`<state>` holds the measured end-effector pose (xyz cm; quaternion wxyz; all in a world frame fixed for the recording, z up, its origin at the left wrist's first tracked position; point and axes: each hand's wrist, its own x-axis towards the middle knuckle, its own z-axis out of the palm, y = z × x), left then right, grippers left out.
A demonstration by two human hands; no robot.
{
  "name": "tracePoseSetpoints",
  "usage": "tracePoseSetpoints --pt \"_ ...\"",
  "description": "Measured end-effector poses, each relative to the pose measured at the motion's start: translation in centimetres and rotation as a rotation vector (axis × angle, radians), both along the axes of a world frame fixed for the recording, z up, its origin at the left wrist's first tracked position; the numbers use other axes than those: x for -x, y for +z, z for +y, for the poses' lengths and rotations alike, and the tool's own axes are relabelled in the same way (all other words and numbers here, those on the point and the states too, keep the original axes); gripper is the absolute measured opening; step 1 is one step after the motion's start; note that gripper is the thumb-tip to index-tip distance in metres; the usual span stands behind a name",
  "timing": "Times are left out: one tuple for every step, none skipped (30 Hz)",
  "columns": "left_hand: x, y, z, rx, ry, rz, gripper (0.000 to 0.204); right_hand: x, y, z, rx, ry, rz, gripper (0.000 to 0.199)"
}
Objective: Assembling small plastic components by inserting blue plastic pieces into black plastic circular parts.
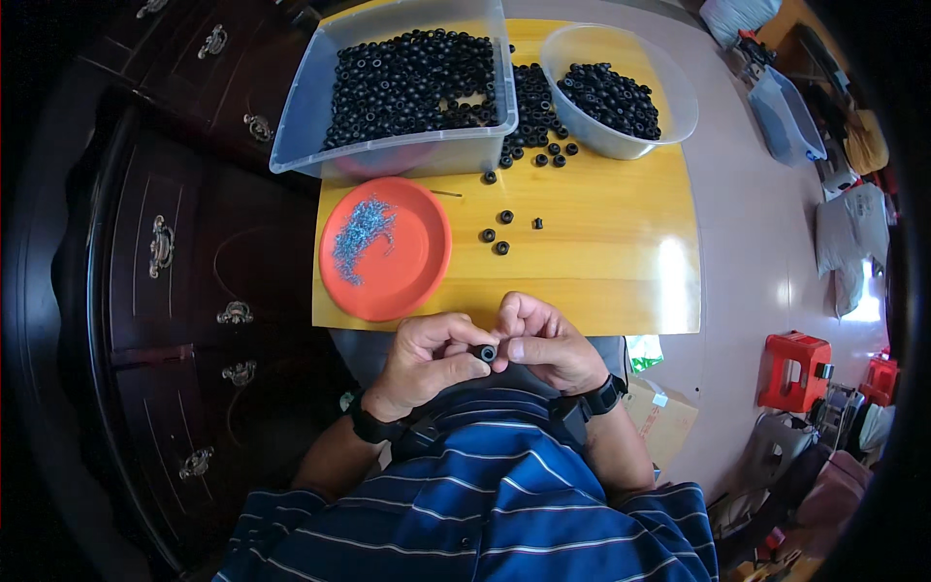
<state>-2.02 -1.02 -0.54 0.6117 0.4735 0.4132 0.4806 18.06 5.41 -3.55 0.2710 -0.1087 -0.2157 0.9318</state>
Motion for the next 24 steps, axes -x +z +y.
tracePoseSetpoints --pt "0.1 -0.1 -0.1 0.001 0.007 -0.001 0.025 0.2 0.0 0.0 -0.004 -0.002 0.009 0.018" --pt "0.3 -0.1 -0.1 -0.024 0.01 0.016 0.026 0.4 0.0 0.0 -0.008 -0.004 0.019 0.019" --pt "0.3 -0.2 -0.2 -0.05 0.012 0.032 0.026 0.6 -0.1 0.0 -0.007 0.001 0.016 0.019" --pt "0.3 -0.2 -0.2 -0.049 0.017 0.03 0.026 0.9 -0.3 -0.1 0.002 -0.006 -0.003 0.02" --pt "0.2 -0.1 -0.3 -0.03 0.036 0.034 0.026 1.1 -0.4 -0.2 0.01 -0.014 -0.022 0.022" --pt "0.3 -0.1 -0.4 -0.011 0.056 0.039 0.026 1.3 -0.5 -0.2 0.011 -0.008 -0.023 0.022" --pt "0.3 -0.2 -0.5 -0.01 0.06 0.038 0.026 1.5 -0.5 -0.3 0.02 -0.023 -0.036 0.022" --pt "0.4 -0.3 -0.6 -0.042 0.075 0.058 0.026 1.7 -0.5 -0.4 0.028 -0.038 -0.05 0.023" --pt "0.5 -0.3 -0.6 -0.075 0.089 0.078 0.025 1.8 -0.4 -0.4 0.029 -0.034 -0.051 0.023" --pt "0.6 -0.4 -0.7 -0.074 0.092 0.077 0.025 1.9 -0.2 -0.5 0.026 -0.033 -0.065 0.023" --pt "0.6 -0.5 -0.9 -0.073 0.102 0.089 0.025 2.0 -0.1 -0.6 0.024 -0.034 -0.079 0.024" --pt "0.7 -0.6 -0.9 -0.074 0.112 0.1 0.024 2.1 -0.1 -0.6 0.023 -0.031 -0.081 0.024" --pt "0.6 -0.7 -1.0 -0.073 0.114 0.098 0.024 2.2 -0.2 -0.7 0.021 -0.041 -0.069 0.023" --pt "0.5 -0.9 -1.1 -0.063 0.124 0.081 0.023 2.3 -0.3 -0.8 0.02 -0.05 -0.058 0.023" --pt "0.5 -1.1 -1.0 -0.053 0.136 0.065 0.023 2.4 -0.3 -0.7 0.022 -0.047 -0.059 0.023" --pt "0.4 -1.4 -1.0 -0.051 0.139 0.064 0.023 2.4 -0.4 -0.6 0.016 -0.05 -0.059 0.023" --pt "0.4 -1.6 -0.9 -0.05 0.145 0.03 0.023 2.5 -0.5 -0.5 0.012 -0.052 -0.058 0.023" --pt "0.2 -1.6 -0.9 -0.06 0.146 -0.003 0.023 2.4 -0.4 -0.5 0.006 -0.053 -0.058 0.023" --pt "0.2 -1.5 -1.0 -0.066 0.146 -0.003 0.023 2.3 -0.4 -0.5 0.001 -0.057 -0.063 0.022" --pt "0.1 -1.4 -1.0 -0.054 0.138 -0.01 0.025 2.2 -0.3 -0.6 -0.005 -0.061 -0.068 0.022" --pt "0.2 -1.4 -0.9 -0.037 0.132 -0.019 0.027 2.2 -0.3 -0.4 -0.007 -0.058 -0.072 0.022" --pt "0.2 -1.5 -0.9 -0.041 0.136 -0.023 0.027 2.3 -0.3 -0.3 -0.003 -0.06 -0.097 0.021" --pt "0.3 -1.5 -0.9 -0.028 0.135 -0.022 0.029 2.3 -0.1 -0.1 -0.002 -0.064 -0.122 0.02" --pt "0.2 -1.7 -0.8 -0.017 0.131 -0.026 0.031 2.2 -0.1 0.0 -0.01 -0.063 -0.131 0.02"
